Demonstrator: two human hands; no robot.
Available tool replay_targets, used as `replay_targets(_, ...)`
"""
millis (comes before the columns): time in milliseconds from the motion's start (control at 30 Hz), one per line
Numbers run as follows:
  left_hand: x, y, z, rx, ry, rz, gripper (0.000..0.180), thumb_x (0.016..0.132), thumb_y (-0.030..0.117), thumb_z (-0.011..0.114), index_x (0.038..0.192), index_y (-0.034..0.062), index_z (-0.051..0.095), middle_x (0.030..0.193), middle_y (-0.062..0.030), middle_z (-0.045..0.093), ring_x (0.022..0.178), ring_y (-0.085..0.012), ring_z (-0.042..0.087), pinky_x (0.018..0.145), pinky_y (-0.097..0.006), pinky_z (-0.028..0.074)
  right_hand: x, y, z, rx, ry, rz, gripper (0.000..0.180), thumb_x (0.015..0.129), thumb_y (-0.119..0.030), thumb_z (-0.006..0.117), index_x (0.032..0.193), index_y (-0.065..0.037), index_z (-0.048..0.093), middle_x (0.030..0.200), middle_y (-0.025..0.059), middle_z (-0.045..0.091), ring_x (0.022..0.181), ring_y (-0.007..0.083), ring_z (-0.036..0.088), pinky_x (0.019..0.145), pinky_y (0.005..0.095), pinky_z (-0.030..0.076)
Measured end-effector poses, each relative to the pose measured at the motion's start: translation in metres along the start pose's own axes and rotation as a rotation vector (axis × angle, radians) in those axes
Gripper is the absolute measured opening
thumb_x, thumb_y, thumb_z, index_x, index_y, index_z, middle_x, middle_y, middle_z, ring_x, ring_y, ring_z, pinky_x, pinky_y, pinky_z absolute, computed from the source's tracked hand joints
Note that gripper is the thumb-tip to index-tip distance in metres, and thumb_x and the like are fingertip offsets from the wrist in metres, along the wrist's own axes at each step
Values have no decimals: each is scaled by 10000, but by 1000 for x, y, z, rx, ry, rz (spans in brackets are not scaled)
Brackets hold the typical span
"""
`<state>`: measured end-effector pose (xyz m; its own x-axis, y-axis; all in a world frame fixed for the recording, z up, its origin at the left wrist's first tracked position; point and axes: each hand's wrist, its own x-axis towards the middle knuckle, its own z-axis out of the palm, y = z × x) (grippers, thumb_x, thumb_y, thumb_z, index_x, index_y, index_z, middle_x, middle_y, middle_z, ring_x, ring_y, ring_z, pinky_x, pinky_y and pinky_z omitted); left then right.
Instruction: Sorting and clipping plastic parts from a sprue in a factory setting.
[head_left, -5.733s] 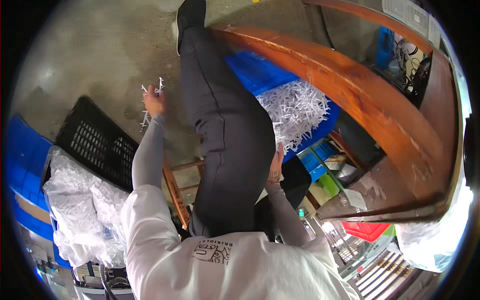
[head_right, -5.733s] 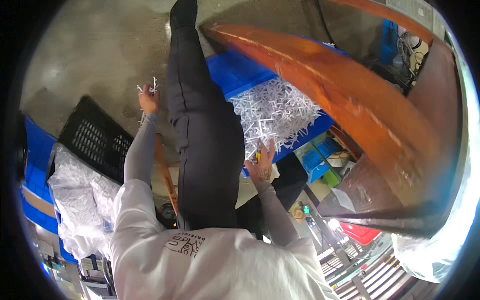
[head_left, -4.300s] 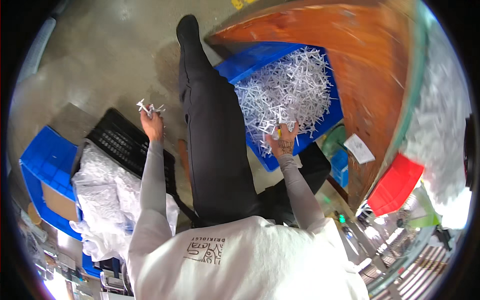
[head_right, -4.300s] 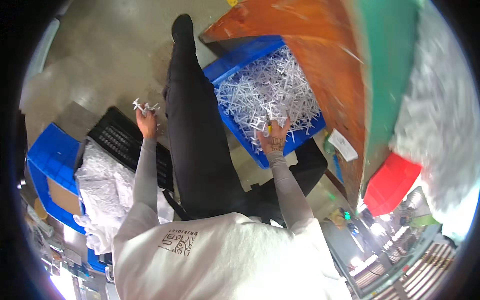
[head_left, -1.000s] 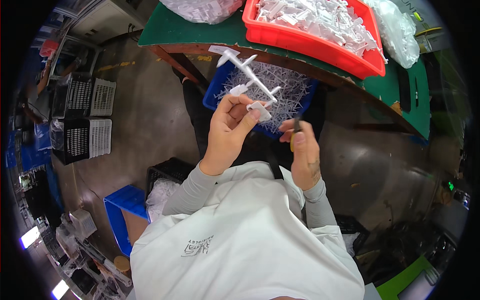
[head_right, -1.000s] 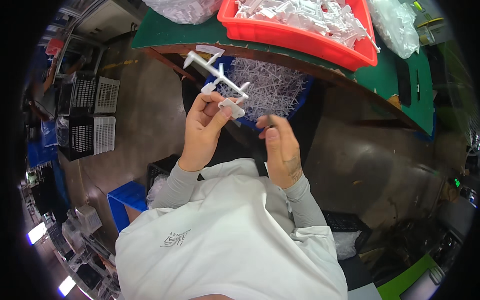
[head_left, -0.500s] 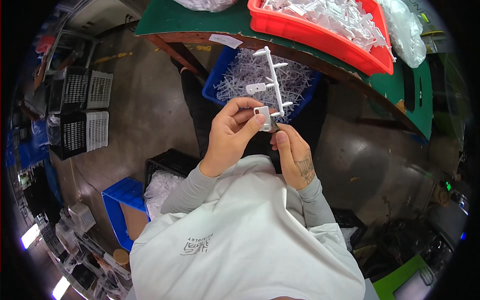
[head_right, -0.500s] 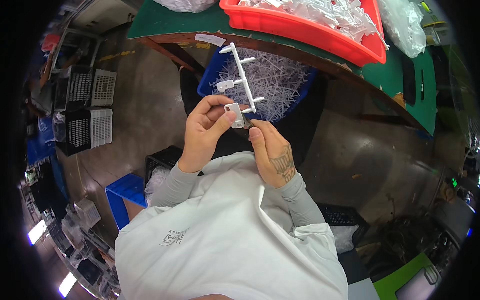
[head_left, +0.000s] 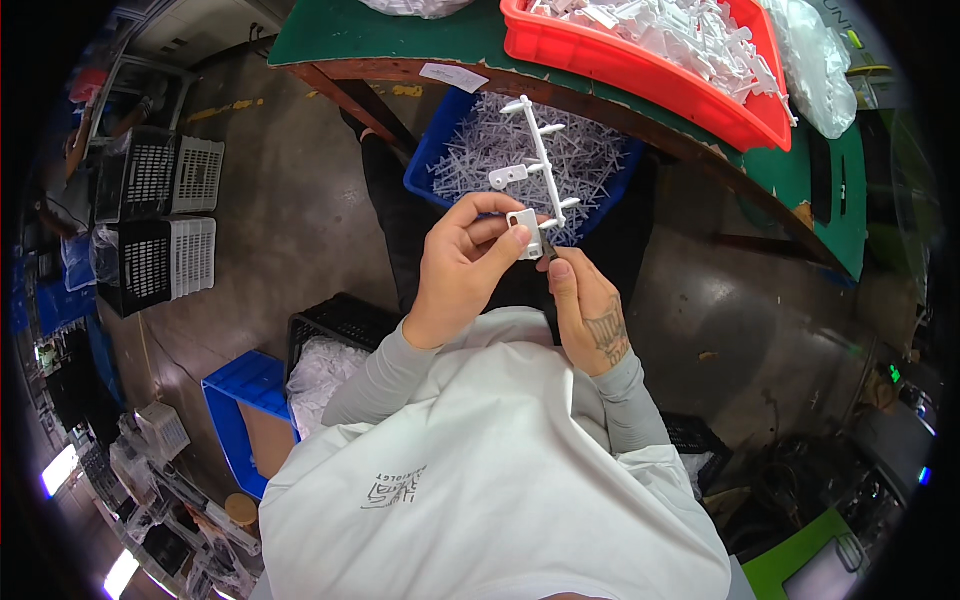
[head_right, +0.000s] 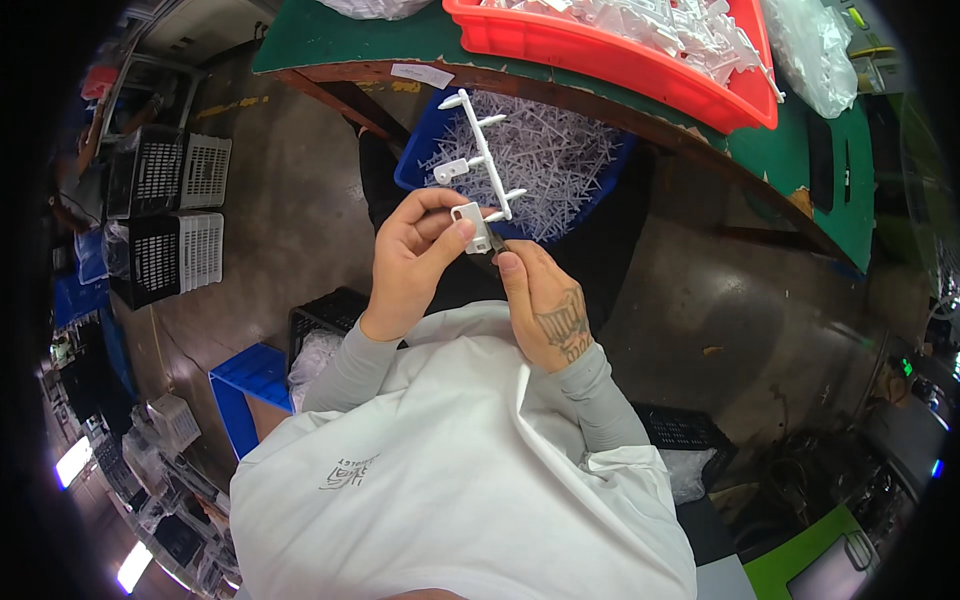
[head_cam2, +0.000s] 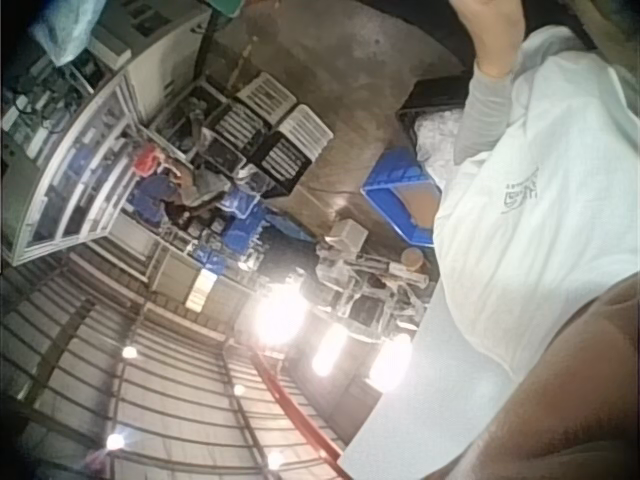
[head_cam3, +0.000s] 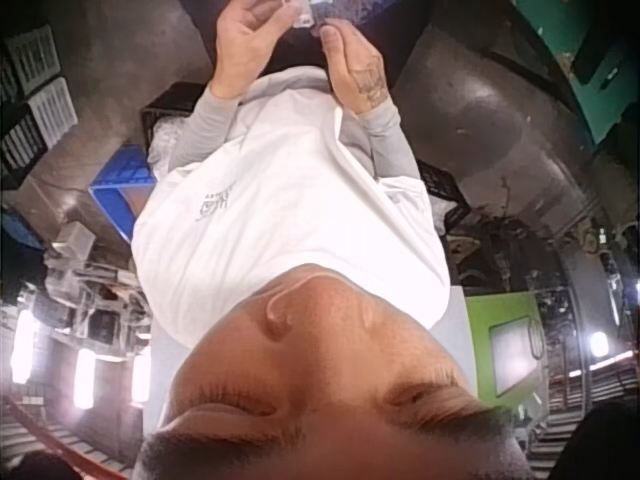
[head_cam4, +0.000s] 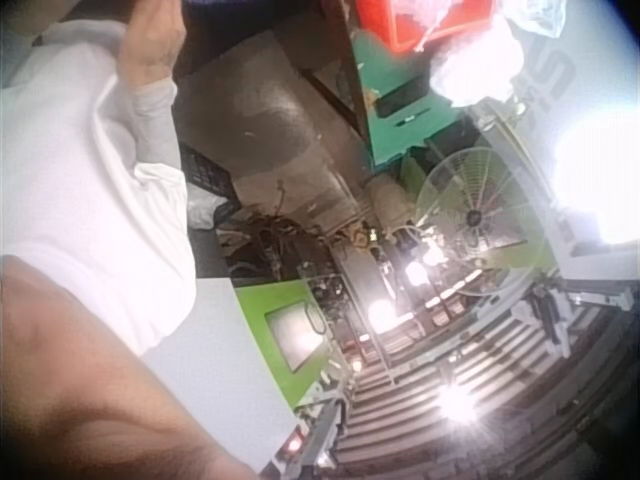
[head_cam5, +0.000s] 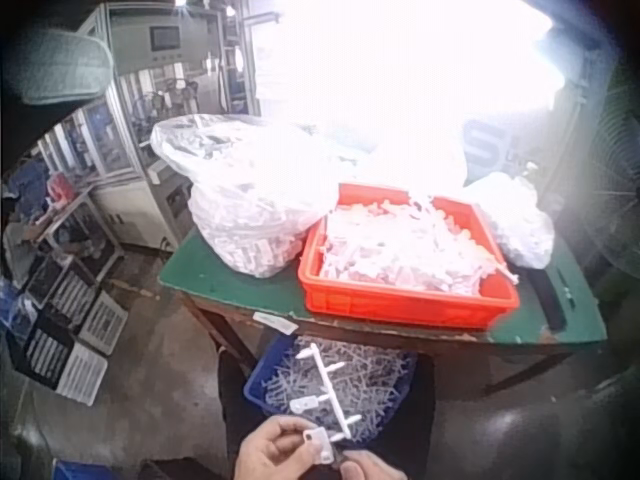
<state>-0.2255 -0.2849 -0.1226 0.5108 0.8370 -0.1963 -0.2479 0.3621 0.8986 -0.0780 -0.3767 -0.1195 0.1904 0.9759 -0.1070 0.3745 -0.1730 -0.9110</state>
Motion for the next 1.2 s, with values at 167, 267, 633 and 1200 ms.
replay_targets(167,18,-7,11,-157,170,100,277,1045,282,507,1163,32,490,961,-83,647,782,-72,588,706,-208,486,0,1,8,-44,20,-39,255,1044,-210,450,1055,4,588,907,194,629,786,381,630,700,402,504)
replay_targets(267,29,-30,12,167,220,288,298,1056,343,466,1079,49,506,836,-14,549,685,-40,479,610,-204,416,-2,5,13,-51,37,-42,267,1051,-221,435,1035,1,582,897,193,631,782,394,629,698,408,504)
replay_targets(633,28,-39,14,214,338,331,236,1040,280,521,1023,44,529,777,-1,536,588,-28,475,475,-199,419,-5,10,8,247,78,96,320,1064,-256,414,1046,6,595,815,155,623,699,304,626,687,356,506)
replay_targets(1200,4,-29,8,220,86,111,226,1005,249,605,956,29,606,771,45,563,670,1,467,577,-179,365,2,16,1,152,121,52,301,1042,-268,477,1185,-6,443,842,150,712,771,269,721,705,341,550)
